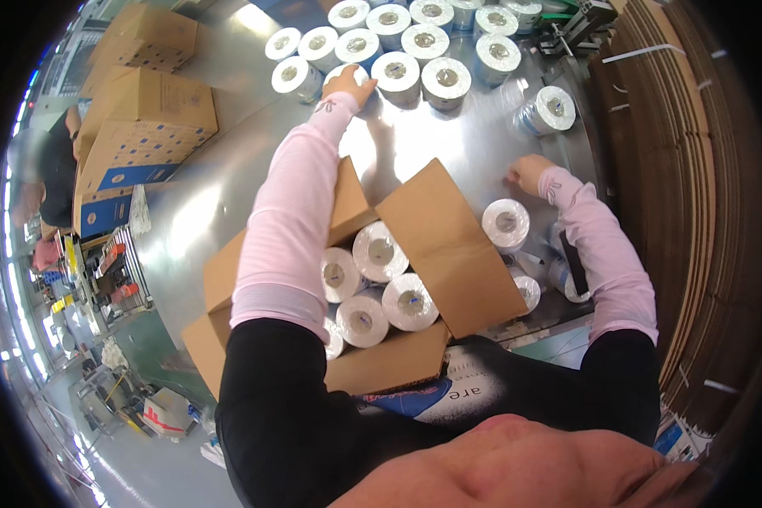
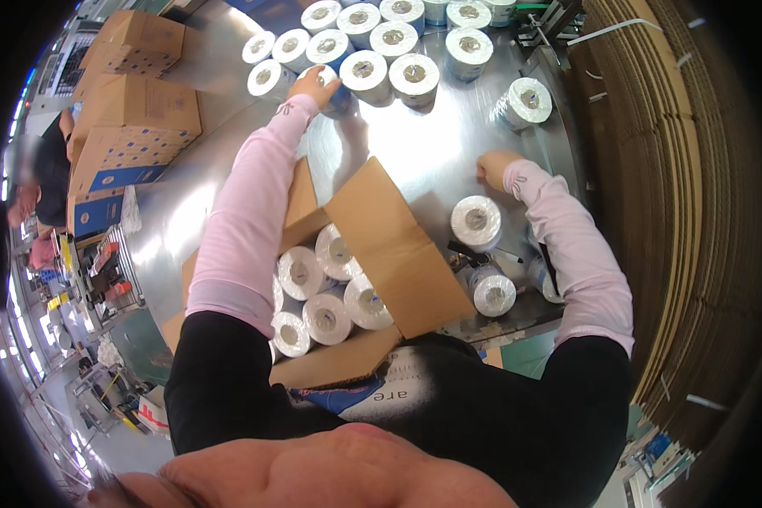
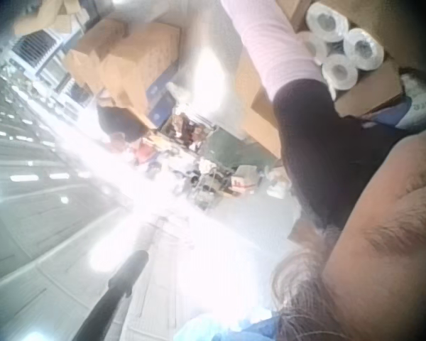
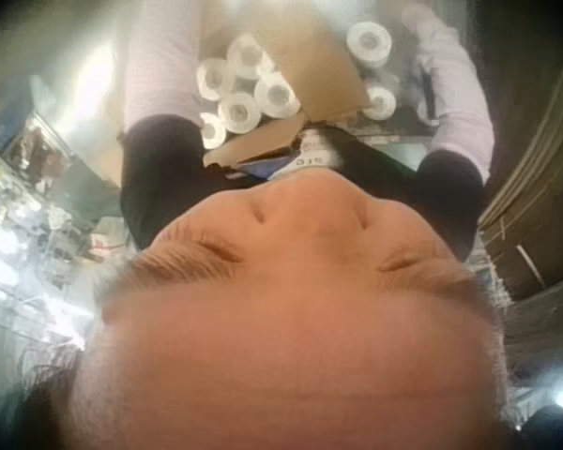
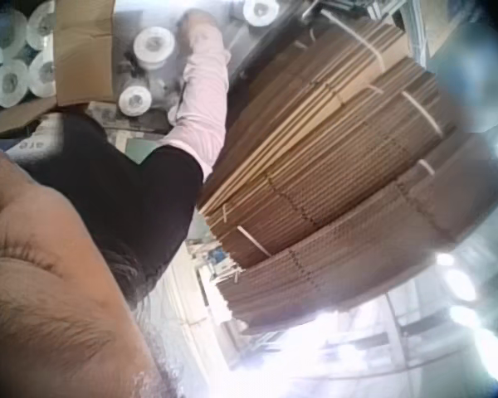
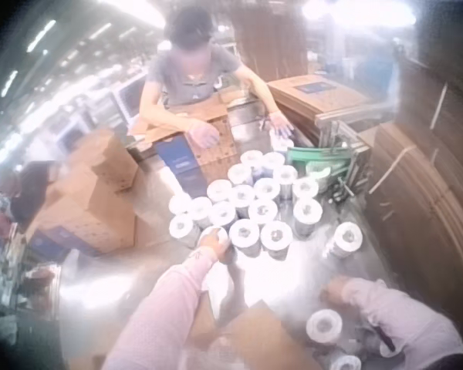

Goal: The person assembles cardboard boxes and packs several paper rolls into them by hand, one at a time, until the boxes are full.

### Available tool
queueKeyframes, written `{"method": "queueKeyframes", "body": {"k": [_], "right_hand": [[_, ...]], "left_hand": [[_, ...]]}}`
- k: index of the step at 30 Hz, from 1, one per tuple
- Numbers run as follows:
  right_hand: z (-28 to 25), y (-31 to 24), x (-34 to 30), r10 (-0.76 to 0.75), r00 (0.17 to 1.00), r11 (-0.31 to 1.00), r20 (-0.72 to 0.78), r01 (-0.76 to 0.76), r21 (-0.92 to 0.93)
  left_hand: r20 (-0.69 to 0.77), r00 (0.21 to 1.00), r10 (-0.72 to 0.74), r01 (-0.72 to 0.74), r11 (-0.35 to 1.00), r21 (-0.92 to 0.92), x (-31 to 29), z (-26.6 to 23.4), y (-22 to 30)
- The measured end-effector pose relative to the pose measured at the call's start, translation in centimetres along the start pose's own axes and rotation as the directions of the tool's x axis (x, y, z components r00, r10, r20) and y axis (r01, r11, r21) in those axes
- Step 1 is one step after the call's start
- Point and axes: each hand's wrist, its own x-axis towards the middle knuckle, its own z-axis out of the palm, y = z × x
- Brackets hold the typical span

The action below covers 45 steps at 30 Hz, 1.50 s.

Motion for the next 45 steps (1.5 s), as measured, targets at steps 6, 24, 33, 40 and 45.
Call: {"method": "queueKeyframes", "body": {"k": [6, 24, 33, 40, 45], "right_hand": [[4.0, -5.2, -0.5, -0.210, 0.944, 0.974, 0.256, 0.181, 0.136], [-3.2, -11.0, 4.7, -0.058, 0.959, 0.996, -0.277, 0.035, -0.084], [-5.5, -10.9, 10.4, -0.211, 0.892, 0.912, -0.400, 0.032, -0.409], [-4.6, -12.1, 12.2, -0.207, 0.934, 0.803, -0.290, -0.007, -0.596], [-1.6, -10.5, 10.1, -0.004, 0.907, 0.933, -0.422, -0.148, -0.327]], "left_hand": [[0.042, 0.965, -0.259, 0.239, 0.935, 0.262, 2.6, 1.7, 5.7], [0.163, 0.945, -0.284, 0.172, 0.854, 0.492, -1.3, 1.0, 2.9], [0.210, 0.976, -0.051, 0.125, 0.926, -0.356, -5.3, -2.6, -3.6], [-0.067, 0.996, -0.064, -0.049, 0.243, -0.969, -15.1, -11.5, -3.0], [-0.077, 0.982, 0.170, -0.072, -0.036, -0.997, -29.4, -19.1, -8.2]]}}
